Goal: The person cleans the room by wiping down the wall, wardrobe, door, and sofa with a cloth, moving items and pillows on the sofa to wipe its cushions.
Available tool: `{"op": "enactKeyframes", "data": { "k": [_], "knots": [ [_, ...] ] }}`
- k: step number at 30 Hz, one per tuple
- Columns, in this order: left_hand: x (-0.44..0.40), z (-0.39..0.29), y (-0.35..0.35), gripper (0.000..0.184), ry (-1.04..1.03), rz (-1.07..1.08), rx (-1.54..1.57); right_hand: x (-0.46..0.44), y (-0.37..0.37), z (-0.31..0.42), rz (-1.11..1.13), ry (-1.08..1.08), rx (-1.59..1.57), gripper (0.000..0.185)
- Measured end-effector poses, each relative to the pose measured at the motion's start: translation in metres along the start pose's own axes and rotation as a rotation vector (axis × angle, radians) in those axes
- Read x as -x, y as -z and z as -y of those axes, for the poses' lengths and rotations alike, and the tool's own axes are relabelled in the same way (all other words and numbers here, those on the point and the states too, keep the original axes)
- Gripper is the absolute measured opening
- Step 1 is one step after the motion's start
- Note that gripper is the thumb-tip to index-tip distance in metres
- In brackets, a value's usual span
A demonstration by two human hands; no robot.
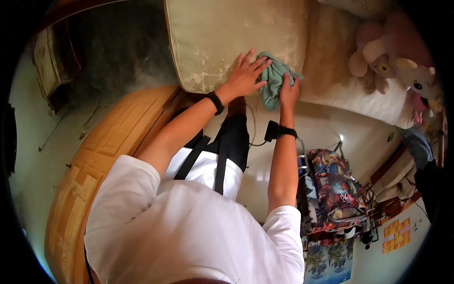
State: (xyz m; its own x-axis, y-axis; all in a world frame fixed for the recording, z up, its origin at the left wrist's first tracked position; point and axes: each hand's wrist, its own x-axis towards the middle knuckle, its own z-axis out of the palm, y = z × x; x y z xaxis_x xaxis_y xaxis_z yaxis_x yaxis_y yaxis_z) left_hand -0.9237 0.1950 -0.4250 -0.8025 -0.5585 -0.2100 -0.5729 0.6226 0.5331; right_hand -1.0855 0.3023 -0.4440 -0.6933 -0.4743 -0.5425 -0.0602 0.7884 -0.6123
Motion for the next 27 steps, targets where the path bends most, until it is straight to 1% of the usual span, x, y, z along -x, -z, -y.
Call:
{"op": "enactKeyframes", "data": {
  "k": [1,2,4,5,7,8,9,10,11,13,15,17,19,20,21,22,23,24,25,26,27],
  "knots": [
    [-0.002,0.009,0.0,0.071,0.027,-0.033,0.123,-0.005,0.003,-0.001,-0.041,-0.042,-0.052,0.062],
    [-0.006,0.019,0.006,0.071,0.022,-0.056,0.122,-0.007,0.004,0.005,-0.048,-0.019,-0.051,0.062],
    [-0.003,0.04,0.016,0.068,0.072,-0.125,0.119,-0.007,-0.003,0.012,-0.111,0.155,-0.182,0.067],
    [0.0,0.051,0.026,0.068,0.071,-0.13,0.121,-0.006,-0.009,0.018,-0.113,0.159,-0.179,0.067],
    [0.005,0.078,0.046,0.063,0.031,-0.167,-0.143,-0.008,-0.025,0.033,-0.157,0.378,-0.168,0.071],
    [0.009,0.089,0.053,0.063,0.045,-0.163,-0.134,-0.002,-0.032,0.053,-0.083,0.387,-0.158,0.071],
    [0.013,0.101,0.059,0.062,0.086,-0.23,-0.239,0.007,-0.041,0.072,-0.004,0.393,-0.147,0.071],
    [0.023,0.108,0.063,0.061,0.12,-0.296,-0.344,0.009,-0.059,0.082,-0.005,0.461,-0.02,0.071],
    [0.036,0.114,0.065,0.061,0.122,-0.295,-0.338,0.009,-0.079,0.091,-0.015,0.533,0.102,0.07],
    [0.056,0.141,0.073,0.058,0.368,-0.306,-0.217,0.021,-0.13,0.106,-0.058,0.693,0.134,0.067],
    [0.093,0.172,0.069,0.052,0.584,-0.363,-0.141,0.046,-0.187,0.123,0.031,0.842,0.128,0.064],
    [0.133,0.192,0.076,0.052,1.025,-0.157,-0.007,0.083,-0.237,0.145,0.27,0.888,0.044,0.055],
    [0.187,0.239,0.059,0.056,1.053,0.003,0.393,0.124,-0.271,0.155,0.429,0.99,0.218,0.038],
    [0.221,0.268,0.031,0.056,1.049,0.012,0.398,0.142,-0.28,0.158,0.596,0.942,0.312,0.038],
    [0.254,0.299,-0.002,0.057,0.957,0.008,0.432,0.154,-0.285,0.158,0.76,0.888,0.402,0.039],
    [0.268,0.317,-0.018,0.058,0.865,0.002,0.463,0.16,-0.282,0.154,0.753,0.881,0.403,0.039],
    [0.263,0.296,0.004,0.056,0.938,0.046,0.397,0.165,-0.276,0.148,0.649,0.97,0.386,0.038],
    [0.256,0.274,0.024,0.056,0.94,0.046,0.4,0.17,-0.269,0.142,0.549,1.06,0.367,0.038],
    [0.24,0.246,0.044,0.055,0.807,-0.098,0.304,0.168,-0.256,0.142,0.405,1.112,0.346,0.037],
    [0.22,0.226,0.059,0.054,0.673,-0.247,0.208,0.163,-0.238,0.144,0.377,1.105,0.342,0.036],
    [0.2,0.216,0.065,0.054,0.607,-0.251,0.251,0.156,-0.221,0.144,0.352,1.096,0.337,0.036]
  ]
}}
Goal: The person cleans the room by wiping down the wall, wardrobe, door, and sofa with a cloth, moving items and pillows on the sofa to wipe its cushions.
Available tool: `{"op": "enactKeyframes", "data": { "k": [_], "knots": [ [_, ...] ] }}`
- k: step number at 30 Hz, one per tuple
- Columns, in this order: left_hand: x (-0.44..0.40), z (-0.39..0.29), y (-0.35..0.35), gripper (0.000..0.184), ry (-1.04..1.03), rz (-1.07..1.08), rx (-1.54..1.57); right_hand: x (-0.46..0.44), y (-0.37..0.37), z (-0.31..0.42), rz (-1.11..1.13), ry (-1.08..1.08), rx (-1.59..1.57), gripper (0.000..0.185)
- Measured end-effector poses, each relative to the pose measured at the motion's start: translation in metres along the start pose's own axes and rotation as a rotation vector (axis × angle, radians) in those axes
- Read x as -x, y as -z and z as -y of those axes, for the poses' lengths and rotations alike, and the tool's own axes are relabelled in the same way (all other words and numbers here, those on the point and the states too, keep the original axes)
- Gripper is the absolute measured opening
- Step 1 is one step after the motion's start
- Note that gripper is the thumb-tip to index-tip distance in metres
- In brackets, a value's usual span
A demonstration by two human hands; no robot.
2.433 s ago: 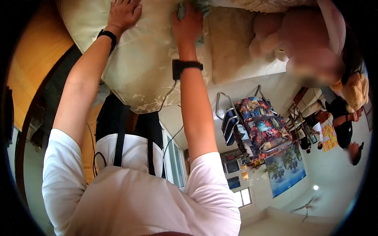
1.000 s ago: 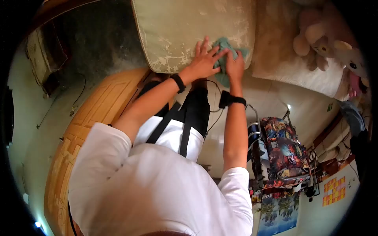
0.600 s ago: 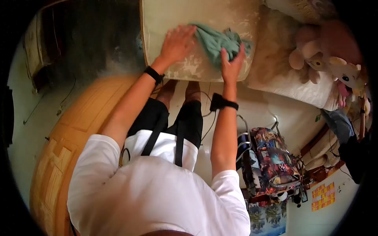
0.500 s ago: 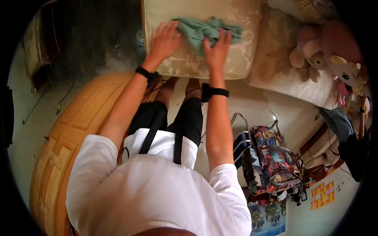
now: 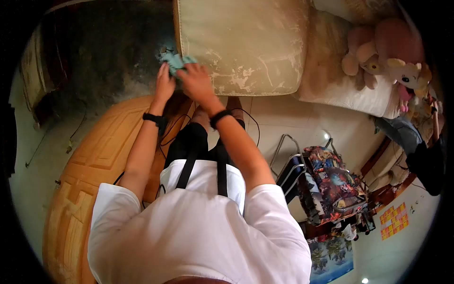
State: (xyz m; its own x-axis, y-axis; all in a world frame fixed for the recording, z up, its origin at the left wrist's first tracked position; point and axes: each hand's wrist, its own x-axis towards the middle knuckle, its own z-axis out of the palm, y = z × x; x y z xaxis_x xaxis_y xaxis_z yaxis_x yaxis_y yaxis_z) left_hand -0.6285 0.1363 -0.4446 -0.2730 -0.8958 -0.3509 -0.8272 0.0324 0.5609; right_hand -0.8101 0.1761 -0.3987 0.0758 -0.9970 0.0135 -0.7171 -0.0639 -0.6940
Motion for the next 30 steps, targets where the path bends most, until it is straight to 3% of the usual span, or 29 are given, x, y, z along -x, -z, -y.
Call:
{"op": "enactKeyframes", "data": {
  "k": [4,7,8,10,11,13,14,17,24,27,29,30],
  "knots": [
    [-0.043,-0.108,-0.01,0.035,-0.41,-0.023,0.124,0.042,0.062,-0.074,-0.114,-0.368,0.254,0.042],
    [-0.069,-0.156,-0.033,0.029,-0.454,0.083,0.13,0.097,0.093,-0.146,-0.317,-0.854,0.292,0.05],
    [-0.077,-0.167,-0.042,0.028,-0.467,0.015,0.055,0.099,0.092,-0.153,-0.324,-0.854,0.295,0.05],
    [-0.099,-0.176,-0.057,0.025,-0.497,-0.16,0.017,0.103,0.094,-0.168,-0.474,-1.4,0.449,0.048],
    [-0.11,-0.179,-0.06,0.025,-0.506,-0.152,0.023,0.093,0.096,-0.169,-0.481,-1.41,0.454,0.048],
    [-0.123,-0.177,-0.062,0.022,-0.277,-0.133,0.091,0.065,0.089,-0.169,-0.595,-1.534,0.391,0.042],
    [-0.126,-0.176,-0.064,0.017,-0.263,-0.162,0.089,0.055,0.082,-0.17,-0.727,-1.395,0.382,0.035],
    [-0.126,-0.178,-0.064,0.015,-0.254,-0.171,0.001,0.025,0.06,-0.174,-0.788,-1.319,0.528,0.034],
    [-0.13,-0.19,-0.072,0.015,-0.135,-0.137,-0.04,0.018,0.063,-0.185,-0.713,-1.419,0.549,0.032],
    [-0.134,-0.189,-0.076,0.026,0.046,-0.006,0.177,0.019,0.059,-0.188,-0.743,-1.398,0.556,0.033],
    [-0.143,-0.198,-0.067,0.042,0.539,0.179,1.662,0.021,0.054,-0.189,-0.734,-1.41,0.573,0.033],
    [-0.141,-0.206,-0.059,0.054,0.56,0.237,1.849,0.02,0.052,-0.192,-0.748,-1.411,0.596,0.033]
  ]
}}
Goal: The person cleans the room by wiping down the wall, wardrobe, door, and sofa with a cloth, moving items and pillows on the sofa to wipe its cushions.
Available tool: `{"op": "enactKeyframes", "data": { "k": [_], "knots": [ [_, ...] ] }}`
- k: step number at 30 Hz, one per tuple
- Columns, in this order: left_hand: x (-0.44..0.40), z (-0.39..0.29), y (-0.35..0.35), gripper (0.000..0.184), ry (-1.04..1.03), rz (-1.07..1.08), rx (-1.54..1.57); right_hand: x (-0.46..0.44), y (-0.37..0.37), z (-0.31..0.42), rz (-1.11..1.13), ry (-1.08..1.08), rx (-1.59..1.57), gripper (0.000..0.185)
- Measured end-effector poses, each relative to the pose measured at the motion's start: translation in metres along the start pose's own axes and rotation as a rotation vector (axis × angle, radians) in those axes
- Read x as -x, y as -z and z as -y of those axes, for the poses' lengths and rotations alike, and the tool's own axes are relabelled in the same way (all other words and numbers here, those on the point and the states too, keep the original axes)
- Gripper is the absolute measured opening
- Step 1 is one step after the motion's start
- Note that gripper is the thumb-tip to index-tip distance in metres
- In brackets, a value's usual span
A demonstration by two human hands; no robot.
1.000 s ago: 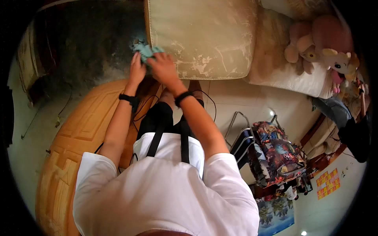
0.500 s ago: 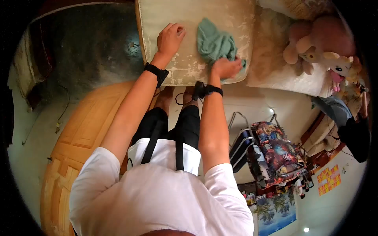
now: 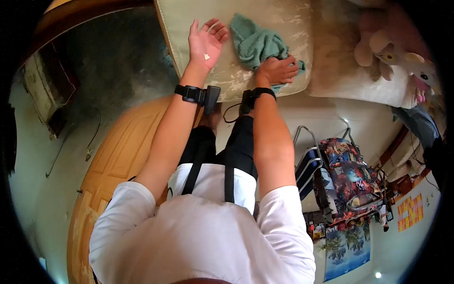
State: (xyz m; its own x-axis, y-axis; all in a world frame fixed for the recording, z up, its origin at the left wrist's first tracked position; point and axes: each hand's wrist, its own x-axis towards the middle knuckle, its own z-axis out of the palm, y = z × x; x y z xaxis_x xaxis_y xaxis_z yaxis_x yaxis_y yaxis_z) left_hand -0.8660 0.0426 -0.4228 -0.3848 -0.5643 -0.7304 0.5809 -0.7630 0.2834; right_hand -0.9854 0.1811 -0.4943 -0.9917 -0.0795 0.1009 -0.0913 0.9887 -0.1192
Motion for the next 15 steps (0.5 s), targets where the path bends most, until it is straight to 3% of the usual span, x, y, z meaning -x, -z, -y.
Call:
{"op": "enactKeyframes", "data": {
  "k": [1,3,4,5,7,8,9,11,13,15],
  "knots": [
    [0.002,-0.003,-0.003,0.054,-0.001,-0.012,-0.009,0.0,0.0,0.002,0.014,-0.004,0.002,0.033],
    [0.009,-0.004,0.0,0.057,0.143,0.339,0.249,0.001,0.002,0.0,0.006,0.014,-0.021,0.034],
    [-0.013,-0.001,0.02,0.051,0.253,0.799,0.322,0.0,-0.005,-0.005,0.006,0.025,-0.02,0.034],
    [-0.01,0.003,0.02,0.051,0.247,0.794,0.32,0.002,-0.006,-0.004,0.013,0.029,-0.022,0.034],
    [0.004,0.012,0.014,0.051,0.176,0.541,0.326,0.0,-0.002,-0.005,0.036,0.014,-0.03,0.035],
    [0.023,0.006,-0.005,0.054,0.089,0.337,0.142,-0.003,0.008,-0.008,0.102,0.047,-0.078,0.035],
    [0.026,0.003,-0.016,0.054,0.088,0.338,0.142,-0.009,0.021,-0.015,0.102,0.047,-0.079,0.035],
    [0.033,-0.009,-0.022,0.052,-0.055,0.144,0.009,-0.011,0.049,-0.027,0.244,0.309,-0.365,0.036],
    [0.038,-0.012,-0.01,0.051,-0.082,0.178,-0.06,-0.003,0.065,-0.024,0.337,0.309,-0.336,0.043],
    [0.043,-0.014,-0.002,0.051,-0.094,0.212,-0.114,0.004,0.133,-0.007,0.322,0.716,-0.573,0.046]
  ]
}}
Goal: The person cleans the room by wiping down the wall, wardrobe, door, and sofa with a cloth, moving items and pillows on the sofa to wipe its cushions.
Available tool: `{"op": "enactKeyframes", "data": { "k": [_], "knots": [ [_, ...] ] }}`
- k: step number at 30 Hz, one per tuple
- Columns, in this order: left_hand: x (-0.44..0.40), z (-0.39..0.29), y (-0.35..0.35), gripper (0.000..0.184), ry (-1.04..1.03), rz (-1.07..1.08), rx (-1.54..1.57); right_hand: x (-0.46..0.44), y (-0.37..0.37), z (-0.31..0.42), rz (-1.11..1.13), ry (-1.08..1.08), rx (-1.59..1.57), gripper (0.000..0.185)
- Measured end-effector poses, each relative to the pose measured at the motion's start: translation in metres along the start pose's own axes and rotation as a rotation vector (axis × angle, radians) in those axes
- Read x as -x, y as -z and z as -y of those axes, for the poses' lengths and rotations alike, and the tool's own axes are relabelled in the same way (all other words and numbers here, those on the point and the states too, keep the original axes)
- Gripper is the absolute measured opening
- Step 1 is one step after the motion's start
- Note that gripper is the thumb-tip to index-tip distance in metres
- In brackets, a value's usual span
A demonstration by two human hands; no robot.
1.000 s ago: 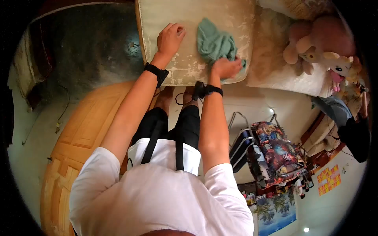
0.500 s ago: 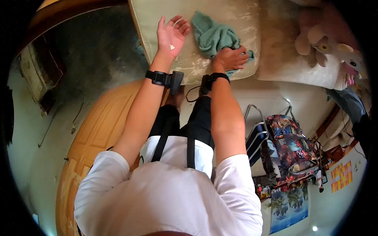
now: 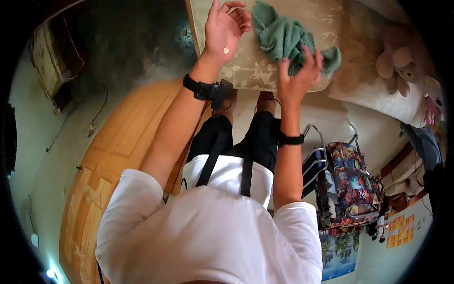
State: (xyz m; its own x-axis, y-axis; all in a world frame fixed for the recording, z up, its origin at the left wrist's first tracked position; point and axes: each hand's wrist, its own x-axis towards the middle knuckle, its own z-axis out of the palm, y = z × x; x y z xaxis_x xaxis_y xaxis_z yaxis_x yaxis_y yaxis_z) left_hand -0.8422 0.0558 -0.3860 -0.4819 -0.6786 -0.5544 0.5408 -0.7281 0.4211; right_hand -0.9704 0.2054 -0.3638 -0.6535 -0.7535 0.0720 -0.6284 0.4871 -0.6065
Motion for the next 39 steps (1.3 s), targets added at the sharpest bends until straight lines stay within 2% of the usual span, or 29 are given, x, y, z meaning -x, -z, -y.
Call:
{"op": "enactKeyframes", "data": {
  "k": [2,3,4,6,10,12,23,26,33,35,36,38,39],
  "knots": [
    [0.008,0.0,0.0,0.051,-0.035,-0.008,-0.029,0.0,0.015,0.046,0.395,0.27,-0.292,0.044],
    [0.009,0.0,0.003,0.051,-0.035,-0.008,-0.029,-0.003,0.014,0.071,0.464,0.172,-0.448,0.039],
    [0.009,0.0,0.005,0.052,-0.027,0.009,-0.06,-0.008,0.012,0.085,0.529,0.088,-0.594,0.034],
    [0.012,-0.001,0.009,0.052,-0.012,0.017,-0.1,-0.012,0.003,0.085,0.552,0.119,-0.611,0.032],
    [0.028,-0.01,0.005,0.052,0.036,0.1,0.066,-0.018,-0.009,0.078,0.671,0.176,-0.61,0.026],
    [0.03,-0.009,0.006,0.052,0.047,0.138,0.126,-0.022,-0.009,0.077,0.659,0.194,-0.609,0.024],
    [0.015,0.018,0.016,0.051,0.046,0.066,-0.066,-0.016,0.003,0.064,0.729,0.167,-0.617,0.014],
    [0.008,0.022,0.013,0.05,-0.005,0.078,-0.187,-0.011,0.012,0.054,0.686,0.086,-0.61,0.015],
    [0.006,0.049,-0.006,0.044,0.088,0.129,-0.12,-0.005,0.057,0.018,0.579,0.002,-0.537,0.014],
    [0.0,0.063,-0.004,0.034,-0.177,0.153,-0.858,0.003,0.085,-0.014,0.559,0.0,-0.347,0.011],
    [0.002,0.074,-0.016,0.034,-0.158,0.177,-0.829,0.018,0.113,-0.055,0.652,-0.145,-0.207,0.011],
    [0.007,0.067,-0.035,0.038,-0.673,0.345,-1.547,0.027,0.133,-0.085,0.752,-0.284,-0.169,0.013],
    [0.003,0.075,-0.04,0.049,-0.563,0.458,-1.57,0.037,0.15,-0.107,0.751,-0.296,-0.151,0.013]
  ]
}}
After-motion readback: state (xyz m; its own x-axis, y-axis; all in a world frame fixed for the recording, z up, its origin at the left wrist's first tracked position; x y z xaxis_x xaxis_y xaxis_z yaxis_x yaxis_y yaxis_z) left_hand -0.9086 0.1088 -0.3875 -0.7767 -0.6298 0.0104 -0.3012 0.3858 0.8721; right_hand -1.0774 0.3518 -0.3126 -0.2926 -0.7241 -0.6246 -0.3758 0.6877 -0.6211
